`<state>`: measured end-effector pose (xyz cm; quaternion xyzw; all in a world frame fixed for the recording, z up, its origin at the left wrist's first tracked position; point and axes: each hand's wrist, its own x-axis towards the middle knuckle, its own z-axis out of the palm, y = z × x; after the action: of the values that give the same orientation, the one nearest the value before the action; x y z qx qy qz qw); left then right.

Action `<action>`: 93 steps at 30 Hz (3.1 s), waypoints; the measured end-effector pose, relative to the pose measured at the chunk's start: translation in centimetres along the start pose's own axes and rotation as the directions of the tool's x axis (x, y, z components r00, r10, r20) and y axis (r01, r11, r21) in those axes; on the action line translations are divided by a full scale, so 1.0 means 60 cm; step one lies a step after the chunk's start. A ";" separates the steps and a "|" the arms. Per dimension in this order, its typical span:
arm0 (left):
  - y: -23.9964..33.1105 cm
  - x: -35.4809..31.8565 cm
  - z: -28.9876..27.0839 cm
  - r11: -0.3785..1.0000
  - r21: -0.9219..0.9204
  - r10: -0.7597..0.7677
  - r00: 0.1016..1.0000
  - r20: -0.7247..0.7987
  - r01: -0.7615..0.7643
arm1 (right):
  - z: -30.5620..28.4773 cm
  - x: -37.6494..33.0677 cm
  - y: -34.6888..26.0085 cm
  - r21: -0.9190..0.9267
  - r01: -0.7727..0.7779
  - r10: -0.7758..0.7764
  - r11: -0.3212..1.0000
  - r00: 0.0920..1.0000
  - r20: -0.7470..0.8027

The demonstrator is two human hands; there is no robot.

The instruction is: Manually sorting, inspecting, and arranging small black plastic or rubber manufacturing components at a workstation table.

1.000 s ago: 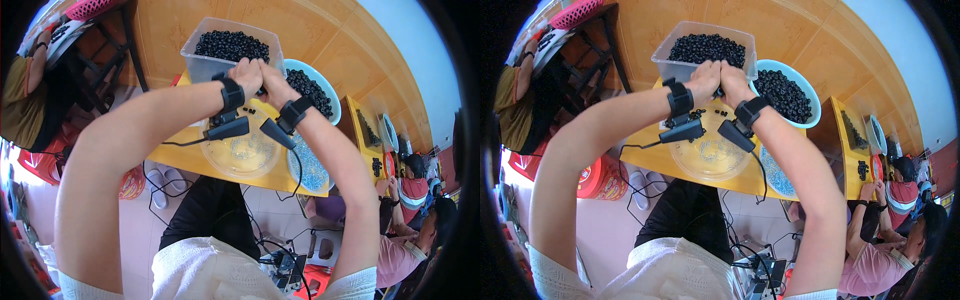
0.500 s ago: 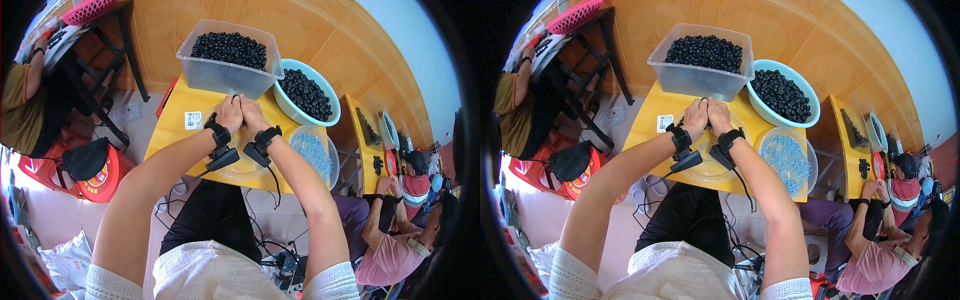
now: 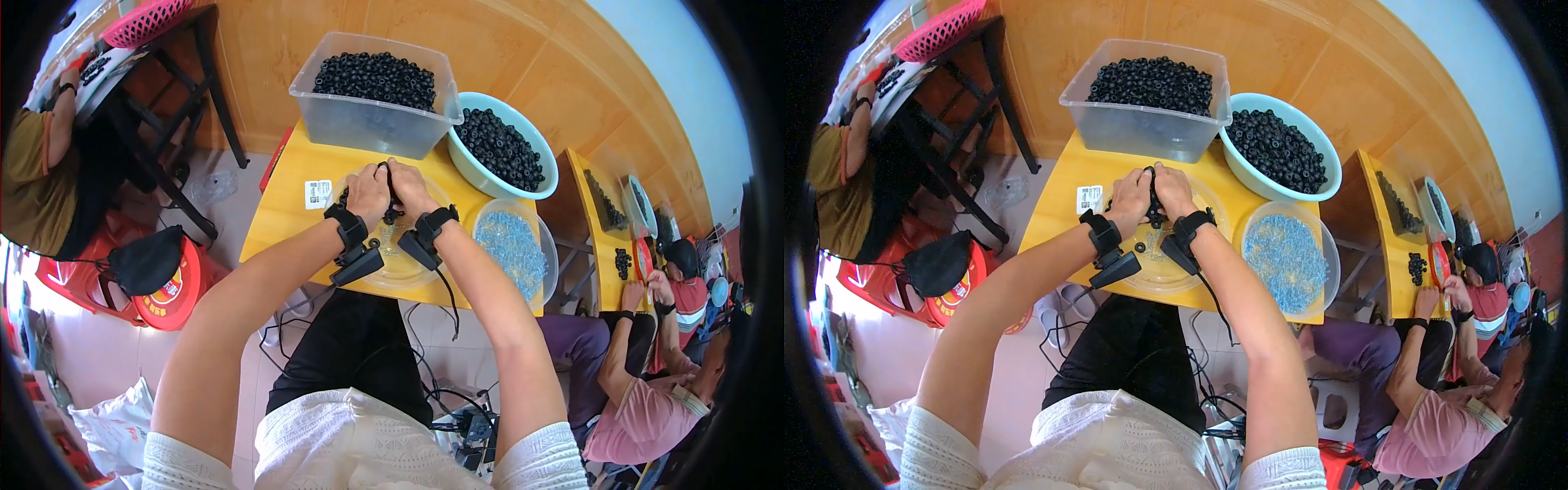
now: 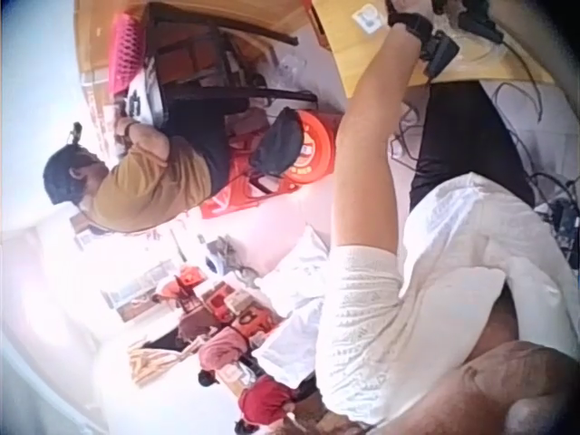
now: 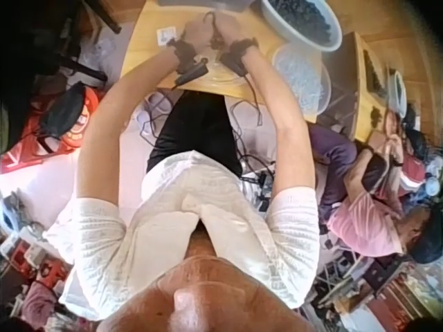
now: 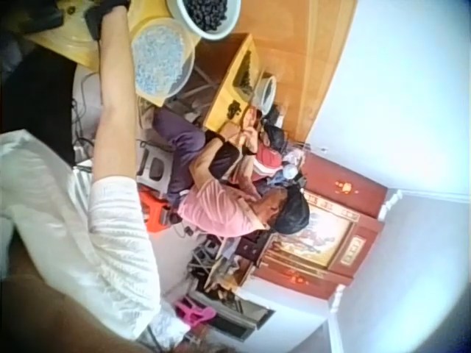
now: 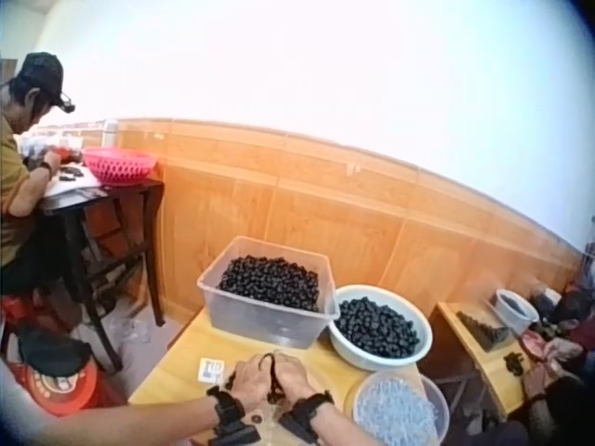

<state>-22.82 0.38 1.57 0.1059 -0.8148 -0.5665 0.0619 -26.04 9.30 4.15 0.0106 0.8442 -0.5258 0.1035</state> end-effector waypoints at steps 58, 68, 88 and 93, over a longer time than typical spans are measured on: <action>-0.133 -0.084 -0.288 0.894 0.424 0.115 0.989 0.095 -0.145 | -0.080 0.253 -0.241 -0.692 0.295 0.196 0.659 0.820 0.537; -0.133 -0.066 -0.286 0.919 0.391 -0.003 0.988 0.155 -0.059 | -0.024 0.325 -0.221 -0.712 0.285 0.367 0.642 0.701 0.611; -0.135 -0.068 -0.290 0.914 0.390 0.067 0.990 0.126 -0.112 | 0.029 0.344 -0.165 -0.446 0.436 0.097 0.782 0.621 0.777; -0.135 -0.069 -0.287 0.902 0.413 0.082 0.989 0.125 -0.127 | 0.017 0.349 -0.173 -0.362 0.335 0.095 0.870 0.607 0.789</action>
<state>-14.15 -17.04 0.08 0.0432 -0.9241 -0.3789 0.0251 -47.68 1.83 9.03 -0.3051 0.8123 -0.2581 0.4248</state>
